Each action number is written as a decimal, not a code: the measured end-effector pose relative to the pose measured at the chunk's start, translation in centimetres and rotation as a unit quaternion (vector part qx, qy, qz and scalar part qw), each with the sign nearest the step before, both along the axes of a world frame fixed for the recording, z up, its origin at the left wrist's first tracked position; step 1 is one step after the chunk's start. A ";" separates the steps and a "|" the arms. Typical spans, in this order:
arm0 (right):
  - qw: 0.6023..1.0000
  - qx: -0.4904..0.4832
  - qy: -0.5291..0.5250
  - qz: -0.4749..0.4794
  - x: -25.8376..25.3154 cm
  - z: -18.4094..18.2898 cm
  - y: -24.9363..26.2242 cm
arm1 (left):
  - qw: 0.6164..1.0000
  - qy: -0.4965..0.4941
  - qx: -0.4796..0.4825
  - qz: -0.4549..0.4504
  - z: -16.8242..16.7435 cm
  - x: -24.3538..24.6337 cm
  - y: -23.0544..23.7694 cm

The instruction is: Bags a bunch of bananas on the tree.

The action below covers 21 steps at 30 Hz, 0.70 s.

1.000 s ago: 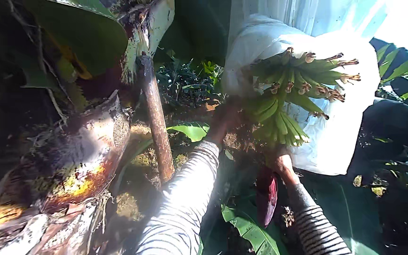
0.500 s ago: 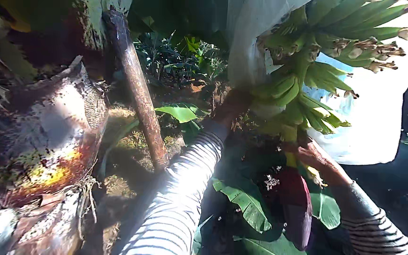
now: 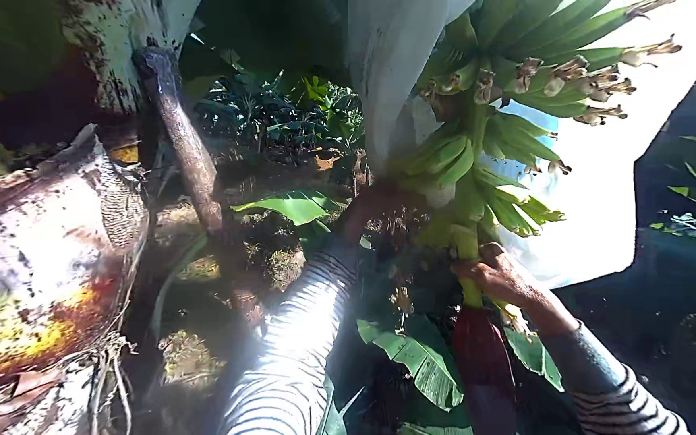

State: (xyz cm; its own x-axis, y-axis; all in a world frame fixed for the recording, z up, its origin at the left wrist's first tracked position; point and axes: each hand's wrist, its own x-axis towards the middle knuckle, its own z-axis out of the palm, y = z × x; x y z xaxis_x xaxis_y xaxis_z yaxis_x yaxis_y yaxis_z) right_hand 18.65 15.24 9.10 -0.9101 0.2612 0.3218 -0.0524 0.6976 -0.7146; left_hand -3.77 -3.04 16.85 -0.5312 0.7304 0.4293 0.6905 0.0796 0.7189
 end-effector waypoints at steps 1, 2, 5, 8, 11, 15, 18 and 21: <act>1.000 0.006 0.002 0.003 -0.3 -0.1 0.1 | 0.999 -0.012 0.052 -0.004 -0.4 0.3 0.7; 1.000 0.012 -0.002 0.004 -0.5 -0.1 0.2 | 0.997 -0.003 0.079 0.008 -0.8 0.1 1.6; 1.000 0.025 -0.004 -0.001 -1.1 -0.3 0.9 | 0.993 0.078 0.026 0.083 -1.6 -1.0 2.5; 0.999 0.034 0.006 -0.001 -1.5 -0.5 1.9 | 0.960 0.214 -0.114 0.140 -0.8 -1.4 1.7; 0.999 0.049 0.009 -0.006 -2.3 -0.6 2.9 | 0.932 0.264 -0.195 0.154 -0.4 -1.4 1.1; 0.998 0.067 -0.010 -0.009 -3.8 -0.6 3.2 | 0.980 0.132 -0.108 0.099 -0.3 -0.4 -0.2; 0.998 0.070 0.002 -0.011 -5.5 -1.0 3.3 | 0.993 -0.080 0.064 0.060 -0.7 -0.2 -1.7; 0.994 0.107 -0.020 -0.030 -6.7 -1.0 2.9 | 0.975 -0.131 0.093 0.152 -2.5 -0.5 -3.3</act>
State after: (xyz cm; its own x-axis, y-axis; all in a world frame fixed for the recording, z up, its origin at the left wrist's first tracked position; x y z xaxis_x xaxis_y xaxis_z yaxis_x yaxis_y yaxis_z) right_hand 11.98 18.14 8.07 -0.9084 0.2449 0.3389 0.0194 0.8344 -0.5508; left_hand -4.28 -6.32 14.30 -0.8204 0.4447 0.3593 0.4455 0.1034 0.8893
